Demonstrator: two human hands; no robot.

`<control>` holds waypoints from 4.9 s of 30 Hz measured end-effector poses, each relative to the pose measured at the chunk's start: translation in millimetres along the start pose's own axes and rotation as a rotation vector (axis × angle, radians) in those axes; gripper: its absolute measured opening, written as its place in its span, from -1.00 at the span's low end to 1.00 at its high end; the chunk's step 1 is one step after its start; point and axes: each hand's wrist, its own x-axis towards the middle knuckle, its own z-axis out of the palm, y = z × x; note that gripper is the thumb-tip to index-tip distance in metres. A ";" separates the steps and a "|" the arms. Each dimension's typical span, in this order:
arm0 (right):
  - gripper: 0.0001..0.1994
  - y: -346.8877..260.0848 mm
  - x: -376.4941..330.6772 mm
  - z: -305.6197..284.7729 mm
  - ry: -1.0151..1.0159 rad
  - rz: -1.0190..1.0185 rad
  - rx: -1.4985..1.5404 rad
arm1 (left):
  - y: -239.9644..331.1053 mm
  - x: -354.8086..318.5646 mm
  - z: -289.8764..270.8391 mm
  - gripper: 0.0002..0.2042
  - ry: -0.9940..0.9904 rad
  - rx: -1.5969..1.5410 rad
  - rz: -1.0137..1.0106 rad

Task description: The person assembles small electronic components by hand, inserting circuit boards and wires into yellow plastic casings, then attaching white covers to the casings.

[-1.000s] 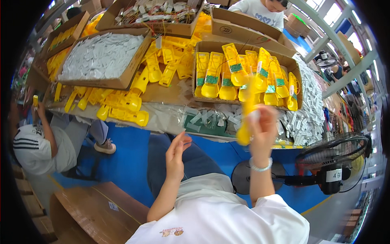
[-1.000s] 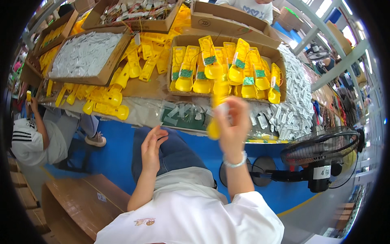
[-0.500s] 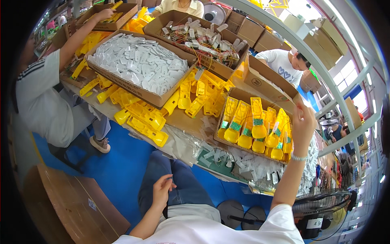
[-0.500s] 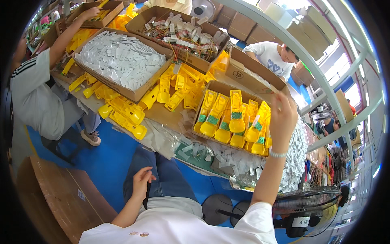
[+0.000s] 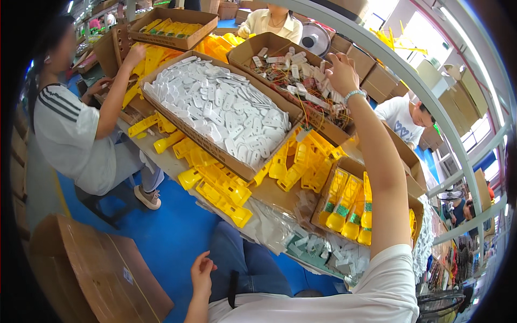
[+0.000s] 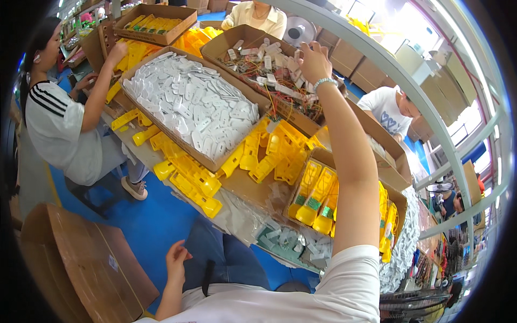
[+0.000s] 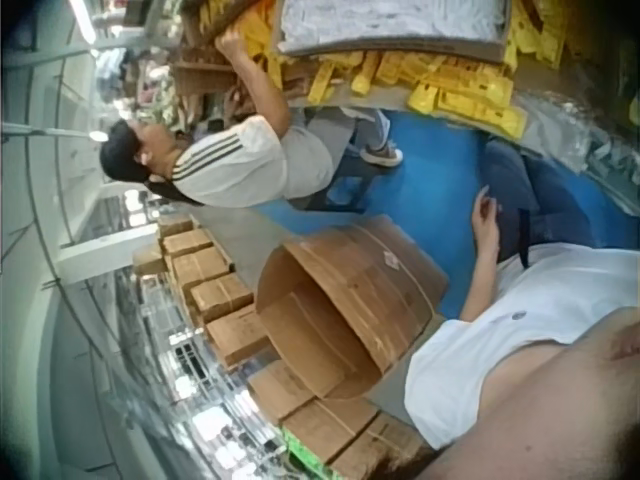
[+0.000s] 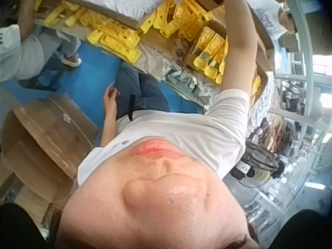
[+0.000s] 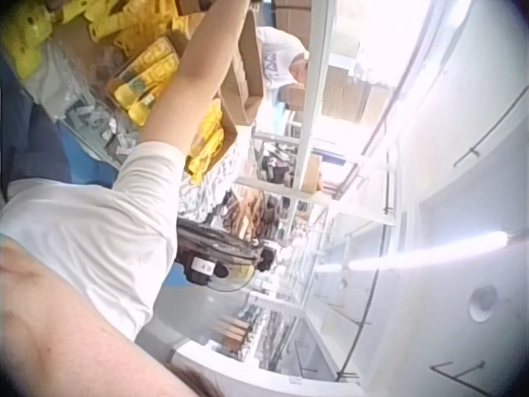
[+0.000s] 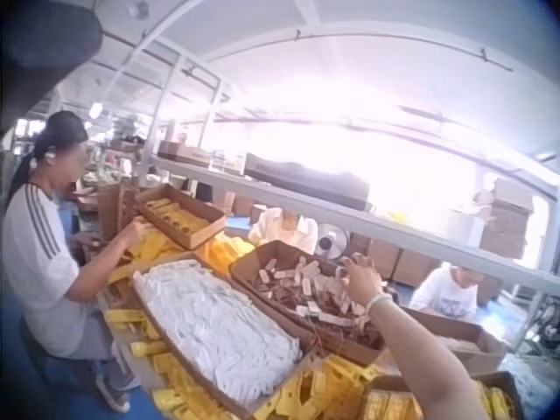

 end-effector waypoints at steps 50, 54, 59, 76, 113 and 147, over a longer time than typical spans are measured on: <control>-0.88 -170.3 -313.5 -200.9 -0.473 0.403 1.487 | 130.7 -44.0 163.2 -0.72 -0.829 -0.392 0.190; -0.95 -170.3 -328.2 -191.1 -0.206 0.671 1.610 | 138.9 -27.4 174.4 -0.74 -0.755 -0.315 0.198; -0.94 -156.5 -341.8 -208.6 0.028 0.815 1.611 | 135.7 72.5 236.0 -0.66 -0.279 0.741 1.007; -0.89 -148.1 -373.8 -221.1 -0.084 0.853 1.601 | 161.3 128.0 299.6 -0.22 -0.126 1.066 0.615; -0.86 -186.9 -338.9 -228.7 -0.075 0.893 1.818 | 135.8 -61.7 191.9 -0.59 -0.625 -0.159 0.667; -0.81 -188.0 -342.2 -233.5 0.007 0.914 1.759 | 120.8 -66.8 196.8 -0.60 -0.563 -0.204 0.767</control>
